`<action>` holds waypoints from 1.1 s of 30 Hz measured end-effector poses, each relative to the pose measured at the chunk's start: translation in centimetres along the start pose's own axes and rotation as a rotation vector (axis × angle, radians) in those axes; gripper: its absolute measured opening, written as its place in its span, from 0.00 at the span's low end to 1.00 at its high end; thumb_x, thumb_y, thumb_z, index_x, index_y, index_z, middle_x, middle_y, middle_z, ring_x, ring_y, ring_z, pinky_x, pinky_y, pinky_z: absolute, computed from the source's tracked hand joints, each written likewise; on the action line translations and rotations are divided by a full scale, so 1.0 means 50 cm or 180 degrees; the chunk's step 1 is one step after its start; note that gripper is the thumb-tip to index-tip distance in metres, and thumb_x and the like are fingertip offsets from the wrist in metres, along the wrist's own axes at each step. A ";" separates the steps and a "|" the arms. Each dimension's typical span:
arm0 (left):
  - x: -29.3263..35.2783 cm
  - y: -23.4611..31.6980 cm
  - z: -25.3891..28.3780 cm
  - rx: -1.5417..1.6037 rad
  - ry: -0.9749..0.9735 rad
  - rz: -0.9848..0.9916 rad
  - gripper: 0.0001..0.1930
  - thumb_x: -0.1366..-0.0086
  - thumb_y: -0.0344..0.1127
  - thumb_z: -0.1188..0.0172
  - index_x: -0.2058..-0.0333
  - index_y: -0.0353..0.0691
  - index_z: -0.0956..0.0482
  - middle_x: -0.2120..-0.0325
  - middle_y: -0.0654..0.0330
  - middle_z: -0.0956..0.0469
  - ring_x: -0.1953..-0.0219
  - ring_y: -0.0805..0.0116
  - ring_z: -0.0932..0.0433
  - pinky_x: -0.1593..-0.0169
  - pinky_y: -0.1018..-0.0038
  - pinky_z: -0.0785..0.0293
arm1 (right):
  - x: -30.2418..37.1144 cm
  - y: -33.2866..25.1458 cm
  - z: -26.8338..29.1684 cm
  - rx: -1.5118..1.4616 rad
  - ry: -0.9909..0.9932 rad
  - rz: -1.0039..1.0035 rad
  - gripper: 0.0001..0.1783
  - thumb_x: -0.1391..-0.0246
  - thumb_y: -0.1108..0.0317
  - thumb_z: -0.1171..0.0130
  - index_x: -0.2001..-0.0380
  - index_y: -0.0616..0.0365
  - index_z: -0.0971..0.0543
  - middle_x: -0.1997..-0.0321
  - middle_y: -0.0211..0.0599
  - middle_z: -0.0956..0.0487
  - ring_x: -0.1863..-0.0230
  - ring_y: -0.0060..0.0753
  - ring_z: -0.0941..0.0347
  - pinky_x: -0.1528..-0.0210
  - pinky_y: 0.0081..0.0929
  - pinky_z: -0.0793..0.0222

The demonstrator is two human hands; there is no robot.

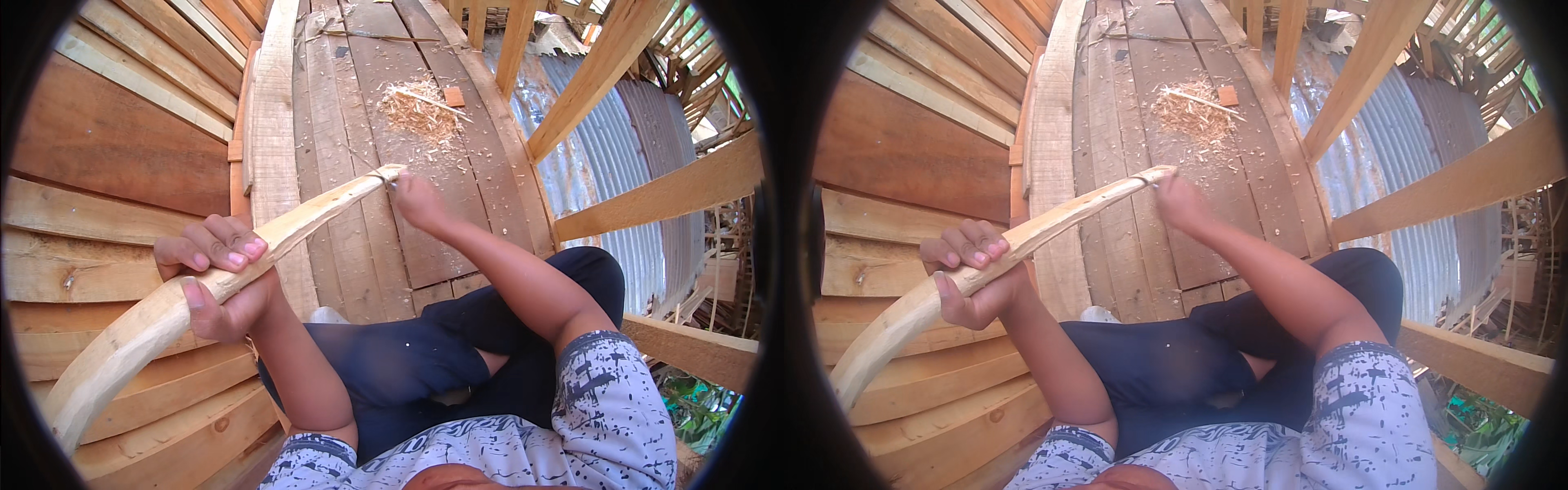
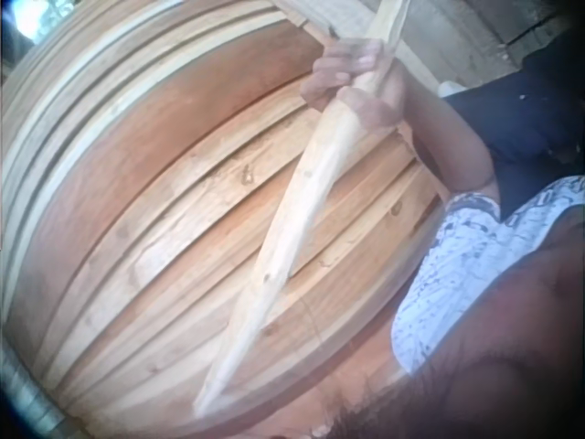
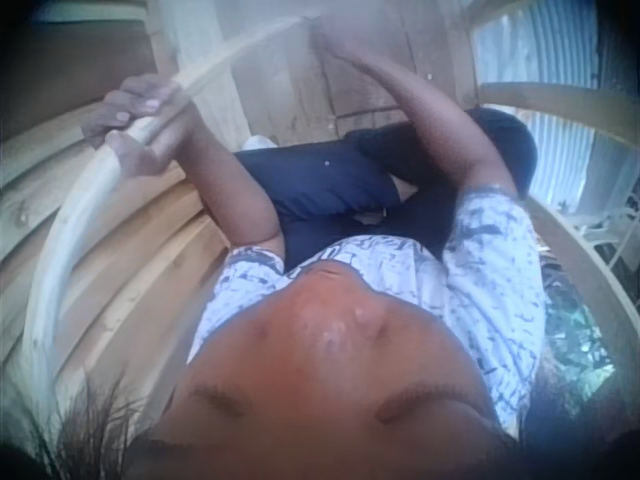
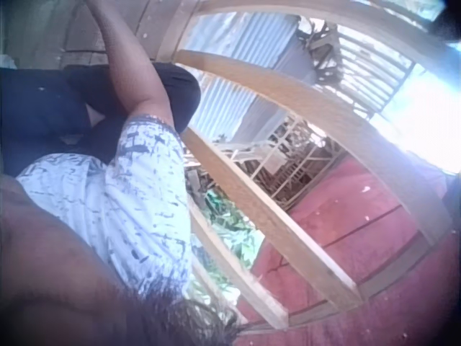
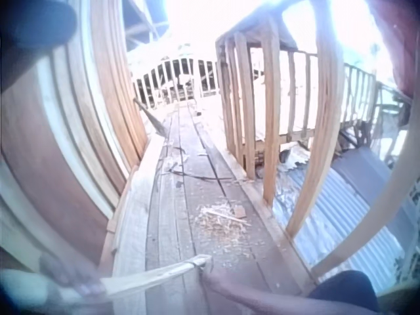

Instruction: The person sits on a wooden floor and carves a long, curved piece of light-colored wood using a small knife. They hold the wood with their left hand and use the knife in their right hand to shave off thin layers, creating wood shavings that accumulate on the floor. The person periodically rotates the wood to work on different sides.

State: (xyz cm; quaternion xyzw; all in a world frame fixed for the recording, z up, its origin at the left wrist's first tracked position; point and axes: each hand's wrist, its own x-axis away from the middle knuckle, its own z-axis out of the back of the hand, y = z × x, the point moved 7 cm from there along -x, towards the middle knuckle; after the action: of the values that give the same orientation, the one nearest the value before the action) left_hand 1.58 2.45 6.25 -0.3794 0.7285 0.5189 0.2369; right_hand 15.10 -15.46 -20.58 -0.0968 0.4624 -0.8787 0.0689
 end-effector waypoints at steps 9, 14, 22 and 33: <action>-0.007 0.004 0.038 -0.0079 0.0370 0.0053 0.12 0.46 0.43 0.48 0.76 0.43 0.38 0.86 0.61 0.36 0.84 0.69 0.36 0.77 0.75 0.31 | 0.018 -0.025 0.000 -0.0293 -0.0355 -0.0105 0.35 0.31 0.51 0.68 0.76 0.70 0.22 0.72 0.68 0.23 0.65 0.69 0.25 0.55 0.56 0.31; 0.003 0.012 0.073 -0.0237 0.0644 0.0088 0.12 0.43 0.41 0.46 0.74 0.43 0.39 0.84 0.58 0.33 0.83 0.68 0.33 0.75 0.74 0.30 | 0.075 -0.166 0.002 -0.0022 -0.0538 0.0798 0.31 0.31 0.53 0.65 0.74 0.70 0.25 0.72 0.64 0.23 0.67 0.66 0.26 0.62 0.53 0.33; 0.000 0.010 0.066 -0.0174 0.0544 0.0101 0.11 0.43 0.39 0.48 0.75 0.43 0.40 0.85 0.58 0.34 0.83 0.69 0.34 0.75 0.74 0.30 | 0.035 -0.111 -0.009 -0.0031 -0.0767 0.0480 0.29 0.31 0.53 0.62 0.75 0.68 0.27 0.75 0.59 0.24 0.69 0.61 0.26 0.64 0.51 0.34; 0.001 0.011 0.065 -0.0354 0.0685 0.0130 0.11 0.46 0.39 0.47 0.76 0.43 0.40 0.85 0.59 0.35 0.83 0.71 0.37 0.77 0.75 0.32 | 0.076 -0.164 -0.004 -0.0370 -0.0743 0.0809 0.33 0.30 0.51 0.64 0.78 0.70 0.27 0.78 0.61 0.26 0.72 0.62 0.28 0.66 0.50 0.35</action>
State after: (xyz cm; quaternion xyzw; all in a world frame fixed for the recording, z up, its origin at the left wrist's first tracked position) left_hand 0.97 5.59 5.39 -0.4305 0.7274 0.5196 0.1252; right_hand 11.09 -11.51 -13.52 -0.1428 0.5097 -0.8175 0.2269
